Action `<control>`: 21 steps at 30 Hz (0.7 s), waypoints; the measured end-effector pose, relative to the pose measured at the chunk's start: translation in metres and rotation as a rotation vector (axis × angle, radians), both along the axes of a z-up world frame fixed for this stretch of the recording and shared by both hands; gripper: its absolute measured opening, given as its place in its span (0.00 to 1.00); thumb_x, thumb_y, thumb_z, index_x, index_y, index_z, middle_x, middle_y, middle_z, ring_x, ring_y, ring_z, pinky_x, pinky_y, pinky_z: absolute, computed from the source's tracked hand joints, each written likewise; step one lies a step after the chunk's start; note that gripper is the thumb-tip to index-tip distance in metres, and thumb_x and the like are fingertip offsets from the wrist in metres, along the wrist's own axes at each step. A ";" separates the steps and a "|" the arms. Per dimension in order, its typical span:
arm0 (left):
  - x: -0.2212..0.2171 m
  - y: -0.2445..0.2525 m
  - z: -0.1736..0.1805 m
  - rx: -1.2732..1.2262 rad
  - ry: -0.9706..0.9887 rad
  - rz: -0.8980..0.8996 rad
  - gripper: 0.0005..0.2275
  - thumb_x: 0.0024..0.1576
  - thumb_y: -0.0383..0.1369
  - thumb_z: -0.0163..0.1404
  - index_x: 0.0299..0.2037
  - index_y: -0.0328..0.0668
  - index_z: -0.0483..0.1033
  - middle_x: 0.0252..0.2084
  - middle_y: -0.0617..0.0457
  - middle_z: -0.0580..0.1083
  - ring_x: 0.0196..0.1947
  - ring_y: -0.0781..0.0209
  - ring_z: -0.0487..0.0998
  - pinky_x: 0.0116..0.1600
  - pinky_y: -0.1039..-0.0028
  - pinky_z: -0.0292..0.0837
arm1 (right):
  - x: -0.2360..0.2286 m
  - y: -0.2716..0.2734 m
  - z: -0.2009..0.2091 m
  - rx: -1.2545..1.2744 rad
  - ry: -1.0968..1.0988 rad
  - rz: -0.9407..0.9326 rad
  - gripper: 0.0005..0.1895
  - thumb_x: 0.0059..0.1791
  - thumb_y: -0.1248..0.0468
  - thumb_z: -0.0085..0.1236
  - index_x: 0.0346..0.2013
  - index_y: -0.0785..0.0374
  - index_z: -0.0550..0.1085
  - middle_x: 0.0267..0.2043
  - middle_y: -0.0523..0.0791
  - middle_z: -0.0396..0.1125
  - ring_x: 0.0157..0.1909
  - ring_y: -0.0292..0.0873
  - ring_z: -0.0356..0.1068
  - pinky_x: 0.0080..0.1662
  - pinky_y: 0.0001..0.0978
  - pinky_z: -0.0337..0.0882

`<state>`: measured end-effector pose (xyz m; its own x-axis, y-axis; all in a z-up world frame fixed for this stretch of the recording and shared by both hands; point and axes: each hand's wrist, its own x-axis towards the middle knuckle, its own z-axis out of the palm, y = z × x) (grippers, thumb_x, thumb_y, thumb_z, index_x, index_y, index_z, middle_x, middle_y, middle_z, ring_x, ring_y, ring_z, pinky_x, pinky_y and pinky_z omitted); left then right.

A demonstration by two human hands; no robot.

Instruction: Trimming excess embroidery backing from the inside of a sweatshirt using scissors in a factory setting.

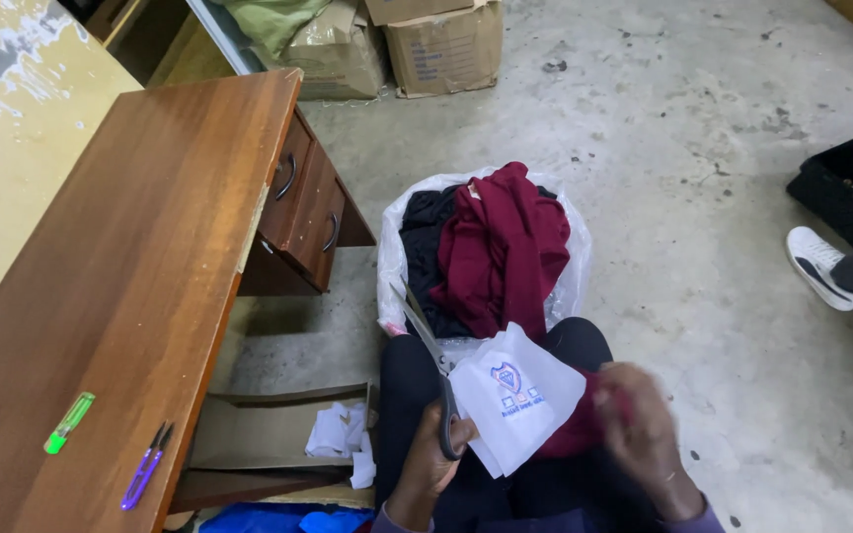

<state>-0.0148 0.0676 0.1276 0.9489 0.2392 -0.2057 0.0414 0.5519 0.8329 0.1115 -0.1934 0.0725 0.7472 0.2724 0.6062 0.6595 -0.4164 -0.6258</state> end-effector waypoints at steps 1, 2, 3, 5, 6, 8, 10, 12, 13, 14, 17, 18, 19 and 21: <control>0.001 -0.002 0.009 0.019 -0.021 -0.027 0.24 0.50 0.21 0.56 0.60 0.24 0.76 0.56 0.40 0.80 0.57 0.48 0.82 0.61 0.59 0.78 | 0.004 -0.008 -0.010 -0.090 -0.062 0.314 0.22 0.53 0.65 0.57 0.63 0.61 0.70 0.66 0.51 0.67 0.67 0.53 0.69 0.66 0.43 0.71; 0.002 -0.003 0.008 0.018 -0.023 -0.027 0.24 0.50 0.21 0.56 0.60 0.24 0.76 0.56 0.40 0.80 0.57 0.48 0.82 0.61 0.59 0.78 | -0.005 0.003 0.009 -0.091 -0.064 0.313 0.22 0.53 0.65 0.57 0.63 0.61 0.70 0.66 0.51 0.67 0.67 0.53 0.69 0.66 0.43 0.71; 0.004 -0.002 0.007 0.016 -0.040 -0.053 0.22 0.52 0.21 0.56 0.59 0.24 0.76 0.54 0.41 0.81 0.54 0.50 0.82 0.59 0.60 0.78 | -0.015 0.016 0.028 -0.285 0.081 0.510 0.35 0.47 0.55 0.71 0.65 0.60 0.67 0.73 0.56 0.55 0.73 0.59 0.57 0.66 0.50 0.68; 0.009 -0.004 -0.002 0.018 -0.061 -0.087 0.20 0.53 0.21 0.56 0.58 0.24 0.76 0.51 0.43 0.81 0.51 0.52 0.83 0.57 0.61 0.79 | -0.032 0.037 0.033 -0.473 0.226 0.696 0.50 0.42 0.46 0.84 0.68 0.60 0.65 0.79 0.61 0.44 0.80 0.66 0.45 0.66 0.57 0.65; 0.012 -0.005 -0.009 0.013 -0.057 -0.078 0.20 0.51 0.20 0.59 0.55 0.24 0.76 0.48 0.45 0.81 0.47 0.57 0.81 0.51 0.67 0.78 | -0.039 0.046 0.019 -0.416 0.180 0.632 0.36 0.44 0.57 0.75 0.60 0.65 0.66 0.74 0.60 0.52 0.75 0.62 0.55 0.62 0.52 0.71; 0.013 -0.011 -0.005 0.002 -0.052 -0.054 0.19 0.49 0.20 0.61 0.52 0.25 0.77 0.44 0.47 0.80 0.42 0.61 0.80 0.46 0.73 0.78 | -0.049 0.055 0.009 -0.365 0.135 0.581 0.23 0.47 0.69 0.67 0.52 0.70 0.67 0.69 0.59 0.61 0.71 0.57 0.64 0.57 0.46 0.77; 0.013 -0.014 0.020 0.037 -0.081 -0.200 0.12 0.52 0.27 0.65 0.40 0.29 0.77 0.31 0.49 0.77 0.27 0.64 0.77 0.35 0.77 0.75 | -0.052 0.058 0.017 -0.144 0.351 0.458 0.18 0.51 0.68 0.53 0.56 0.62 0.75 0.47 0.51 0.75 0.45 0.53 0.80 0.44 0.42 0.78; 0.007 -0.008 0.026 0.110 -0.090 -0.300 0.09 0.50 0.28 0.63 0.35 0.35 0.77 0.31 0.50 0.77 0.30 0.65 0.77 0.37 0.78 0.72 | -0.044 0.062 0.018 0.092 0.789 0.218 0.24 0.48 0.62 0.59 0.59 0.63 0.77 0.54 0.49 0.76 0.54 0.48 0.77 0.55 0.39 0.73; 0.009 -0.002 0.031 0.191 -0.107 -0.417 0.06 0.48 0.28 0.61 0.31 0.41 0.76 0.32 0.51 0.76 0.32 0.66 0.76 0.39 0.78 0.69 | -0.038 0.066 0.019 0.349 1.198 -0.065 0.30 0.46 0.56 0.65 0.62 0.64 0.78 0.62 0.47 0.77 0.62 0.42 0.74 0.66 0.36 0.68; 0.000 0.003 0.022 0.197 -0.107 -0.425 0.06 0.48 0.28 0.61 0.31 0.41 0.76 0.32 0.51 0.76 0.32 0.66 0.76 0.39 0.78 0.69 | -0.027 0.060 -0.001 0.359 1.196 -0.067 0.30 0.46 0.56 0.65 0.62 0.64 0.78 0.62 0.47 0.77 0.62 0.42 0.74 0.66 0.36 0.68; -0.021 0.007 0.003 0.225 0.093 -0.669 0.15 0.59 0.40 0.64 0.38 0.36 0.74 0.36 0.47 0.81 0.30 0.64 0.83 0.25 0.85 0.69 | -0.007 0.048 -0.011 1.078 1.528 0.036 0.10 0.53 0.66 0.61 0.48 0.67 0.76 0.39 0.45 0.74 0.35 0.38 0.72 0.33 0.31 0.71; -0.024 0.002 0.003 0.448 0.250 -0.668 0.11 0.60 0.37 0.62 0.35 0.41 0.74 0.31 0.51 0.81 0.27 0.67 0.81 0.29 0.83 0.71 | -0.007 0.051 0.018 1.193 1.498 -0.009 0.17 0.55 0.68 0.53 0.59 0.67 0.70 0.54 0.49 0.70 0.51 0.43 0.69 0.48 0.39 0.70; -0.030 -0.006 0.002 0.668 0.408 -0.657 0.09 0.62 0.34 0.61 0.32 0.45 0.75 0.27 0.54 0.80 0.25 0.70 0.80 0.33 0.80 0.73 | -0.008 0.052 0.048 1.303 1.466 -0.055 0.25 0.56 0.70 0.45 0.69 0.68 0.65 0.69 0.54 0.66 0.66 0.48 0.67 0.64 0.46 0.69; -0.037 0.003 -0.010 0.842 0.296 -0.801 0.06 0.61 0.33 0.59 0.35 0.46 0.75 0.32 0.56 0.81 0.33 0.67 0.82 0.39 0.76 0.75 | -0.003 0.048 0.017 1.321 1.339 -0.064 0.24 0.57 0.71 0.42 0.69 0.74 0.63 0.71 0.58 0.63 0.68 0.52 0.65 0.67 0.50 0.67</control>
